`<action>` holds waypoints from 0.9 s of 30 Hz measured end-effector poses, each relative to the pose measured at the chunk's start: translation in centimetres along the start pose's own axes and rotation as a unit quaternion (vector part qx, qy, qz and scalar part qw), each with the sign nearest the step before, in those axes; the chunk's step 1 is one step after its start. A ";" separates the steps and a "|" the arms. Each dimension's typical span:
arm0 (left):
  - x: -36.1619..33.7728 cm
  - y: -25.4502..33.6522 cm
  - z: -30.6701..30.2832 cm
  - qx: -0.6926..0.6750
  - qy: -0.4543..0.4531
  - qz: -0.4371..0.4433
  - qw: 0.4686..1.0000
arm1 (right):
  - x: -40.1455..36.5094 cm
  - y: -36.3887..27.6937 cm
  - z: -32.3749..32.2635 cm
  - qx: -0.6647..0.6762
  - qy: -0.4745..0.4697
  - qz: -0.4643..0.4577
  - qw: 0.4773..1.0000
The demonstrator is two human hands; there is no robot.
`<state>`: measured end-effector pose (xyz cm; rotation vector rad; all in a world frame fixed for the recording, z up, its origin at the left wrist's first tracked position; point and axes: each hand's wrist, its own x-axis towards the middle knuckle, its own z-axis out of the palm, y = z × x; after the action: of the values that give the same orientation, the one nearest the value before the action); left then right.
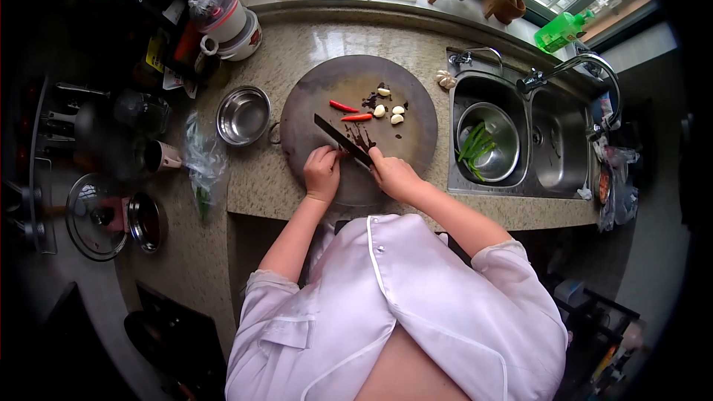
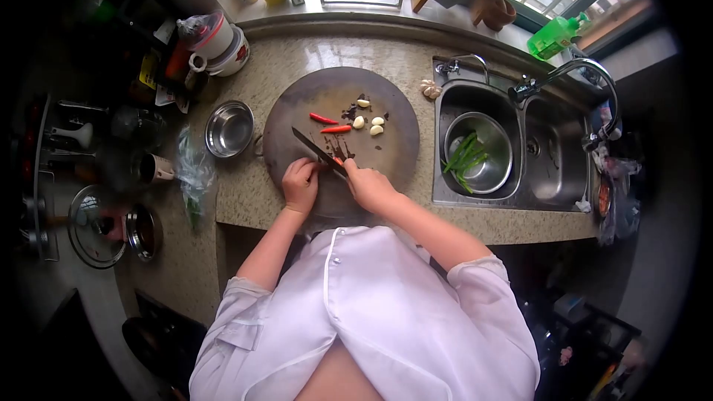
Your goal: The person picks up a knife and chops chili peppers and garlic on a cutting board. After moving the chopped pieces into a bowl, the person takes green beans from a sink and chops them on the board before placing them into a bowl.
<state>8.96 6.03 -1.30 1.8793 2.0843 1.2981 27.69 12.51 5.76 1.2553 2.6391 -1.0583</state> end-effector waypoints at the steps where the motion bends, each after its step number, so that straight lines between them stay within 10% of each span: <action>1: 0.3 0.2 0.2 0.000 0.000 0.003 1.000 | -0.2 0.2 -0.5 0.036 0.016 0.010 0.999; 20: 8.4 0.7 4.1 0.072 -0.142 0.026 0.987 | -5.4 4.3 -1.1 0.173 0.157 0.091 0.968; 27: 6.6 -2.7 -0.7 0.020 0.014 -0.056 0.998 | -6.4 2.7 -2.2 0.018 0.039 0.040 0.998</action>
<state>4.70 11.39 0.70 1.7404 2.2093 1.2740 34.39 10.64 7.85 1.4231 2.6120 -1.0703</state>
